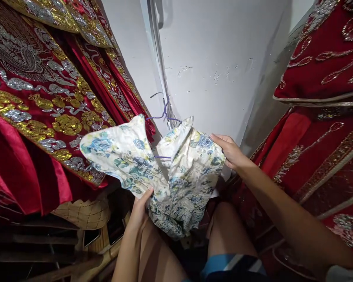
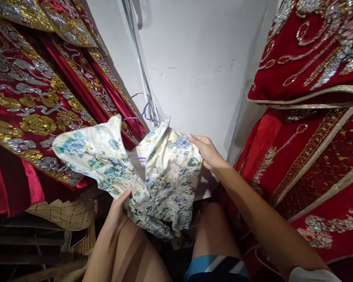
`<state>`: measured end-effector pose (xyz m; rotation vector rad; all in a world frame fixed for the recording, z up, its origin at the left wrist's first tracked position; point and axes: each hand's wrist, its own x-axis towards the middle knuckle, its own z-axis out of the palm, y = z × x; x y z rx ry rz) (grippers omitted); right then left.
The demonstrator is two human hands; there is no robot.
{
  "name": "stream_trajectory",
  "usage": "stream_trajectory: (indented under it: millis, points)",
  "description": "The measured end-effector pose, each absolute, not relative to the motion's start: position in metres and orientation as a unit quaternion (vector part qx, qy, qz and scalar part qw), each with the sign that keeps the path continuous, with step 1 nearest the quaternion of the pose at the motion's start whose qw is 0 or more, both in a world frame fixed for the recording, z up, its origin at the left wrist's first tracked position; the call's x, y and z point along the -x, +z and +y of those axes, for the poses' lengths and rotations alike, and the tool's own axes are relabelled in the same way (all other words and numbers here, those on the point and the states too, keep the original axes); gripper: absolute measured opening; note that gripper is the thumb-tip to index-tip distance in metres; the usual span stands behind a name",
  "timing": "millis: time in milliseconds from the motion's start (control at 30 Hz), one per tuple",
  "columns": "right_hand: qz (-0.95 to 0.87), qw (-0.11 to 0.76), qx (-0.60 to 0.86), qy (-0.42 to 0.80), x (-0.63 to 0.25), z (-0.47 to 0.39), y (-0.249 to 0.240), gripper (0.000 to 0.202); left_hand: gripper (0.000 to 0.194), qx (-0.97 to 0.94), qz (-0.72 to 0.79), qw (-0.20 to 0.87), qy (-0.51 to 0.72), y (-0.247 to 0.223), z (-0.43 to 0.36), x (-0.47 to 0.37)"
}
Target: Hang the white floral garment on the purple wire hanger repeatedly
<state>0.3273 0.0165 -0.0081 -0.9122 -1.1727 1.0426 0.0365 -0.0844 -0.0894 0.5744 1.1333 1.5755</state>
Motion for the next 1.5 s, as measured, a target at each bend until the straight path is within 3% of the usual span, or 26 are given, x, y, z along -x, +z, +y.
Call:
stream_trajectory:
  millis: [200, 400, 533, 633, 800, 1500]
  points:
    - [-0.501, 0.661, 0.4, 0.39, -0.339, 0.005, -0.036, 0.043, 0.078, -0.25, 0.477, 0.549, 0.638, -0.129, -0.108, -0.049]
    - [-0.412, 0.733, 0.504, 0.198, -0.316, -0.054, -0.072, 0.046, 0.09, -0.334, 0.501, 0.534, 0.594, -0.13, -0.127, -0.066]
    - [-0.512, 0.623, 0.49, 0.331, -0.273, -0.106, -0.094, 0.024, 0.088, -0.375, 0.515, 0.509, 0.579, -0.126, -0.137, -0.076]
    - [-0.601, 0.487, 0.437, 0.459, -0.245, -0.125, -0.102, 0.028, 0.085, -0.405, 0.521, 0.482, 0.576, -0.127, -0.141, -0.081]
    - [-0.619, 0.442, 0.427, 0.488, -0.236, -0.124, -0.108, 0.04, 0.076, -0.439, 0.532, 0.457, 0.562, -0.122, -0.147, -0.081]
    - [-0.58, 0.54, 0.482, 0.374, -0.249, -0.13, -0.092, 0.045, 0.072, -0.433, 0.505, 0.505, 0.55, -0.111, -0.153, -0.103]
